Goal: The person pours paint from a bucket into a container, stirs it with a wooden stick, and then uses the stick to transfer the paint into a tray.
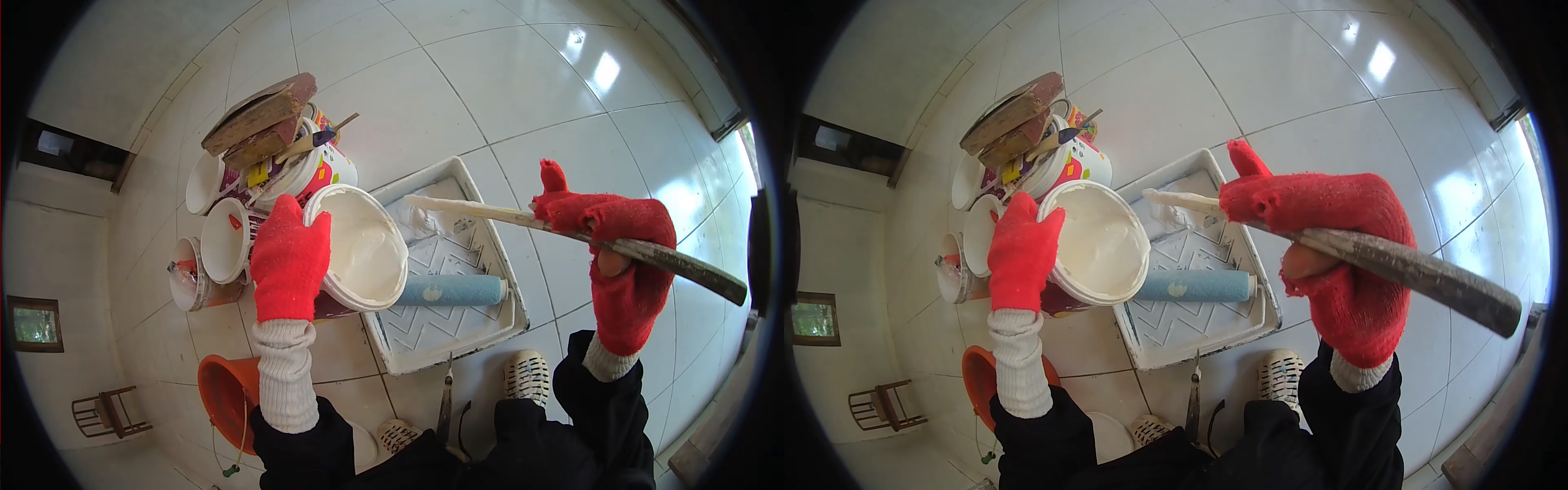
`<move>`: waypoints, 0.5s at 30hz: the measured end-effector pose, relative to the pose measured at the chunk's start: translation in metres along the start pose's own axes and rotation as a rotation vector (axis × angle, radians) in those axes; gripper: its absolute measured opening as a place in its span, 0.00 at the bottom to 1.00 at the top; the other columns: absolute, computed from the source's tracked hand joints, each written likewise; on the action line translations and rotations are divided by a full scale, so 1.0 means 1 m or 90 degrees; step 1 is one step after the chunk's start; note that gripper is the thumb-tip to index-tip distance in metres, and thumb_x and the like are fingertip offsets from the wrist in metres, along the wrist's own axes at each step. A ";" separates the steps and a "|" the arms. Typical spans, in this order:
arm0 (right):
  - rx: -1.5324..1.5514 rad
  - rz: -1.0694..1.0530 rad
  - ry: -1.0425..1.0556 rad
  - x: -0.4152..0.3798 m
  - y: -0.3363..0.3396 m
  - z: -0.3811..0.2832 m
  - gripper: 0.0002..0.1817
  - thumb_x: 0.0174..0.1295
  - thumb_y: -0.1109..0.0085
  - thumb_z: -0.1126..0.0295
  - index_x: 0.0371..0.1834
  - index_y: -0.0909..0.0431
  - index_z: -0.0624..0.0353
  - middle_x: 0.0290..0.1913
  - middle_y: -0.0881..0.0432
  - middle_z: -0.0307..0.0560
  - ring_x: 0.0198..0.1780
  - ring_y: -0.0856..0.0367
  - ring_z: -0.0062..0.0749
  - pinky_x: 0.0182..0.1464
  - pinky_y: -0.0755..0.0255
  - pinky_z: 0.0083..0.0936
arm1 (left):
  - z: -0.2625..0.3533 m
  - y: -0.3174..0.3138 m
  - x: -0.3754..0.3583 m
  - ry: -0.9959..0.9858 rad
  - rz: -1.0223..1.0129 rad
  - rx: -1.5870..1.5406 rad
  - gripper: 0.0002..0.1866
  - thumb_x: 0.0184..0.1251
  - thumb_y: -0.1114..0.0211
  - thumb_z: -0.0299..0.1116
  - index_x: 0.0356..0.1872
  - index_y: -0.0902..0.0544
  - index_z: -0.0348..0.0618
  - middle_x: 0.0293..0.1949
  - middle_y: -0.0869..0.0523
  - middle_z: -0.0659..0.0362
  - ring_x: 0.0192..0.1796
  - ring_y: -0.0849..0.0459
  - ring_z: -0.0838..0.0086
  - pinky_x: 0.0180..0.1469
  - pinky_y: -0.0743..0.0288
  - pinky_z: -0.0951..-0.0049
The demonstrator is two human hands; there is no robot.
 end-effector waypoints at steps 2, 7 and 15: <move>-0.007 0.004 0.016 0.000 0.000 0.001 0.19 0.64 0.40 0.52 0.39 0.26 0.60 0.39 0.21 0.43 0.31 0.29 0.21 0.33 0.36 0.21 | 0.000 0.000 -0.001 -0.014 0.007 0.011 0.18 0.58 0.37 0.46 0.34 0.28 0.41 0.33 0.19 0.48 0.40 0.21 0.49 0.42 0.29 0.54; -0.027 0.020 0.021 -0.002 0.001 0.000 0.20 0.62 0.39 0.51 0.38 0.26 0.59 0.38 0.21 0.43 0.32 0.28 0.24 0.35 0.35 0.23 | 0.002 0.001 0.001 -0.009 -0.005 0.013 0.17 0.59 0.37 0.45 0.35 0.28 0.40 0.34 0.18 0.47 0.40 0.19 0.47 0.42 0.27 0.53; -0.011 0.016 0.028 -0.005 0.001 0.006 0.17 0.63 0.39 0.54 0.37 0.24 0.59 0.39 0.20 0.44 0.34 0.26 0.25 0.36 0.34 0.23 | 0.004 0.001 -0.001 -0.016 0.001 0.026 0.17 0.59 0.37 0.44 0.35 0.28 0.40 0.34 0.18 0.47 0.40 0.19 0.47 0.42 0.27 0.53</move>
Point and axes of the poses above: each hand's wrist, its own x-axis towards the middle knuckle, its own y-axis out of the back of the hand, z = x × y, the point moved 3 cm from there along x, towards the middle knuckle
